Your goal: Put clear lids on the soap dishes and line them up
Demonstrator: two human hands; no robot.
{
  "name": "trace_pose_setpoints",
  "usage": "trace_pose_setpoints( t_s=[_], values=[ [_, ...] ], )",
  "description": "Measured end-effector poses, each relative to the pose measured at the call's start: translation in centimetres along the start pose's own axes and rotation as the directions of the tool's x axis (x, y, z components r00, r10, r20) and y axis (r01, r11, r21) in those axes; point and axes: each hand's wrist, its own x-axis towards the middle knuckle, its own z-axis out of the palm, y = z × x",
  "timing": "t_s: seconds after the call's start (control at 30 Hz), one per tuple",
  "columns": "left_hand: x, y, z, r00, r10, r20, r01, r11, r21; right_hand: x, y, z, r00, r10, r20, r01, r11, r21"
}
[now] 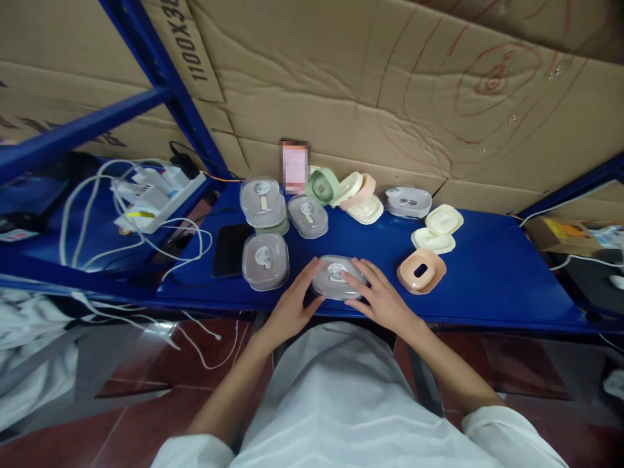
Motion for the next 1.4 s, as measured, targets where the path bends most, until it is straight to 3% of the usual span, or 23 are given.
trace_pose_setpoints(
  t_s=[0.17,0.27,0.37,0.5,0.63,0.73,0.87,1.07,1.17,1.27,1.33,1.4],
  values=[
    [-0.2,0.7,-0.1,1.0,0.016,-0.01,-0.016,1.0,0.013,0.1,0.5,0.0,1.0,-0.021,-0.015,0.021,1.0,0.003],
    [-0.6,1.5,-0.2,0.986,0.086,-0.145,-0.073,0.993,0.091,0.7,0.5,0.1,0.995,0.064,-0.071,-0.066,0.998,-0.023],
    [-0.9,2.0,-0.4,0.941,0.189,-0.282,-0.143,0.974,0.175,1.6,-0.6,0.3,0.976,0.184,-0.113,-0.193,0.979,-0.073],
    [-0.9,2.1,-0.2,0.896,0.261,-0.359,-0.161,0.944,0.287,3.3,-1.8,0.5,0.979,0.186,-0.086,-0.183,0.982,0.048],
    [-0.8,2.7,0.5,0.895,0.366,-0.254,-0.202,0.842,0.5,7.4,0.1,1.2,0.963,0.235,-0.133,-0.177,0.92,0.35],
    [-0.6,3.3,0.8,0.912,0.363,-0.189,-0.178,0.767,0.617,11.6,2.7,2.4,0.94,0.34,-0.029,-0.276,0.806,0.524],
    [-0.4,3.6,0.4,0.907,0.336,-0.253,-0.083,0.732,0.676,14.9,4.2,4.1,0.925,0.372,0.079,-0.345,0.733,0.586],
    [-0.6,3.1,0.5,0.88,0.332,-0.341,-0.028,0.752,0.659,13.8,3.7,3.6,0.942,0.332,0.057,-0.299,0.745,0.596],
    [-0.8,3.2,1.3,0.888,0.384,-0.253,-0.158,0.771,0.616,14.1,4.1,3.4,0.935,0.355,0.026,-0.294,0.731,0.616],
    [-0.8,3.5,2.4,0.882,0.456,-0.123,-0.327,0.777,0.538,15.2,4.2,3.5,0.92,0.384,0.081,-0.343,0.685,0.642],
    [-0.8,3.6,3.1,0.89,0.449,-0.079,-0.36,0.798,0.484,15.2,3.8,2.9,0.92,0.375,0.115,-0.355,0.671,0.651],
    [-0.8,3.6,3.5,0.914,0.402,-0.052,-0.338,0.828,0.448,13.6,3.2,1.3,0.938,0.34,0.065,-0.308,0.734,0.605]
  ],
)
